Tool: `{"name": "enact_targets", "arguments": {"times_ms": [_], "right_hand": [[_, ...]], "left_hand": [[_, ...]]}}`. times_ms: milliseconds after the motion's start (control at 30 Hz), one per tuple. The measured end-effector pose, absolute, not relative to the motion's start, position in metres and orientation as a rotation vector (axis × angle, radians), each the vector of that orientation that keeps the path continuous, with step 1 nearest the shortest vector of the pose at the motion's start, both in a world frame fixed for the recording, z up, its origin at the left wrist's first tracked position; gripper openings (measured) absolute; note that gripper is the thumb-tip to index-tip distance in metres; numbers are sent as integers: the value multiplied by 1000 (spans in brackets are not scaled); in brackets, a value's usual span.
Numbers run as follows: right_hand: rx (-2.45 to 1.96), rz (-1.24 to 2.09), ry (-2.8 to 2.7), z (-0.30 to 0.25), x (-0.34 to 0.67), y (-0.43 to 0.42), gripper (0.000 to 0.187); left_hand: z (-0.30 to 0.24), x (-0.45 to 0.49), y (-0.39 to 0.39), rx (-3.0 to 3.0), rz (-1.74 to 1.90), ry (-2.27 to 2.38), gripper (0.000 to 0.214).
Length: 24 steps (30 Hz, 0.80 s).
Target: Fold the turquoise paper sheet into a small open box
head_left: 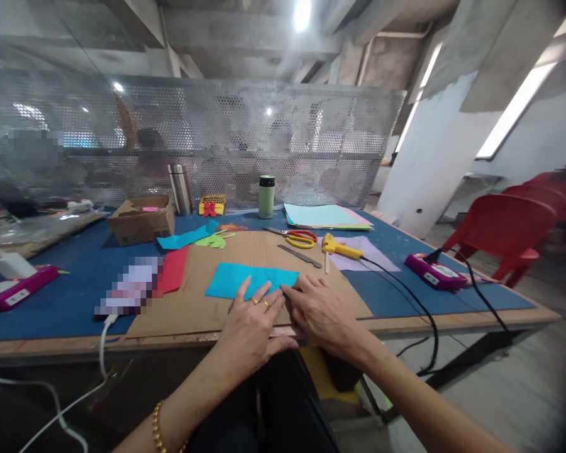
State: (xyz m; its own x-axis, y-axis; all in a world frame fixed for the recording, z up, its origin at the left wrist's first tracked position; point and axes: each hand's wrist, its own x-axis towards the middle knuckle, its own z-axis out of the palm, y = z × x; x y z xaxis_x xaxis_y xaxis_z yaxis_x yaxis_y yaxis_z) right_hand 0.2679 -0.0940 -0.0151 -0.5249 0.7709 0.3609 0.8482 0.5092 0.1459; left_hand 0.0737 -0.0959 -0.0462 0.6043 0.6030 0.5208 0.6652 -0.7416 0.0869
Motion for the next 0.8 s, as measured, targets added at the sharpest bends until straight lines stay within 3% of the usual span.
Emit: {"name": "enact_targets", "arguments": {"times_ms": [167,400,800], "right_hand": [[-1360,-436,-2563,-13,270,-86,25],[-1216,-70,-2188,-22,300,-80,34],[-1321,-357,-2487,-24,291,-96,25]], "left_hand": [[-45,74,-96,-2715,-805,-1070,74],[-44,74,-101,-2648,-753,-1061,69],[-48,76,-101,-2627,-746,-1041,71]]}}
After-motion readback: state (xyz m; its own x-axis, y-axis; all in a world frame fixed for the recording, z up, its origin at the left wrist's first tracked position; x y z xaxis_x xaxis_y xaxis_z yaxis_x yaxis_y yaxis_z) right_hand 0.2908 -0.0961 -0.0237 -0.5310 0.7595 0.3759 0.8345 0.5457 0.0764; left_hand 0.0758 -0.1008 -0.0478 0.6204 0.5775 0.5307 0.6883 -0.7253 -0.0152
